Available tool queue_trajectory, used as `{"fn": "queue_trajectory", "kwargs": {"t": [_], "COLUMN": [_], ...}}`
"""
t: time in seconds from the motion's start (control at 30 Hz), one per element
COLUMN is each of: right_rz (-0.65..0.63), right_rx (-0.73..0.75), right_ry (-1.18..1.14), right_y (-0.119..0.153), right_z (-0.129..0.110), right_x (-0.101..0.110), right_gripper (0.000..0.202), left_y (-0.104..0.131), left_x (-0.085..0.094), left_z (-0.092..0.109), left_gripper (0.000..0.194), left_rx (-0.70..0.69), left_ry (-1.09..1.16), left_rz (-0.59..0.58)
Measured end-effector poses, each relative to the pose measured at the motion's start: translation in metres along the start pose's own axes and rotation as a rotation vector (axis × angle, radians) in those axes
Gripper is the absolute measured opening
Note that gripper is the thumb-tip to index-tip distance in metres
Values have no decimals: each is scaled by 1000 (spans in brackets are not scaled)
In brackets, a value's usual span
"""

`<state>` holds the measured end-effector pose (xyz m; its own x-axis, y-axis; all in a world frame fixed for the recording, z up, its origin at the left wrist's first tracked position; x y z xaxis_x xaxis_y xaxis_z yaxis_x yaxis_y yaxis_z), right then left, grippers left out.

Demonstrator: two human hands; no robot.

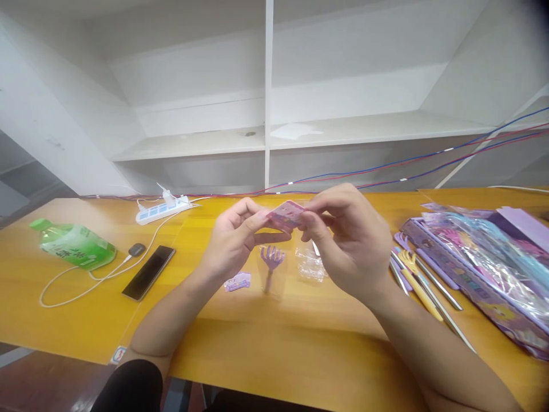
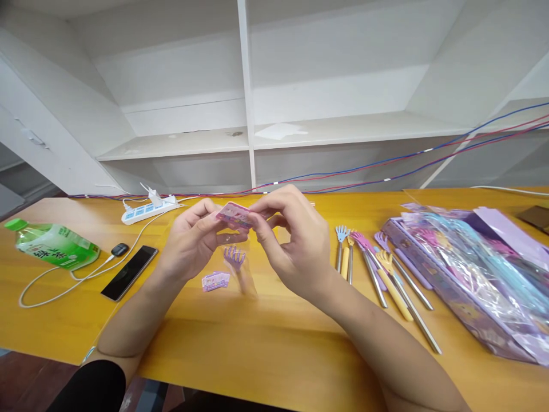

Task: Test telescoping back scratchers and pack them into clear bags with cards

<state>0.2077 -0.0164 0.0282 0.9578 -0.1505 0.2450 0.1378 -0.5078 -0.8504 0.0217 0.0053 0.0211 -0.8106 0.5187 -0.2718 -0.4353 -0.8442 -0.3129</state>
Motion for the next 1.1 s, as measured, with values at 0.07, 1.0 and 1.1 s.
{"fn": "queue_trajectory", "kwargs": {"t": [0.07, 1.0, 1.1], "right_rz": [13, -162, -184], "right_rx": [-32, 251, 275], "right_ry": [-58, 359, 396], "right_y": [0, -7, -5], "right_z": [6, -11, -13], "right_x": [-1, 10, 11], "right_gripper": [9, 17, 22], "left_y": [0, 4, 5], "left_x": [1, -8, -9], "left_z": [-2, 2, 1], "left_gripper": [29, 28, 28], "left_rx": [13, 76, 73], "left_ry": [18, 223, 216], "left_rz": [2, 18, 27]}}
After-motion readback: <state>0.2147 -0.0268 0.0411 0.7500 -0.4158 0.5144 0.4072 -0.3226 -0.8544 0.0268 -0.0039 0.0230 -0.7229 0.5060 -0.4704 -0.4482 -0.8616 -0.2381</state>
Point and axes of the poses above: each hand's wrist, its own y-axis away from the middle knuckle, its own x-axis out of the back of the hand, z = x × y, the point moved 3 cm from there along -y, towards the middle knuckle, and after that the axes turned 6 degrees about -z, right-handed, at the moved point
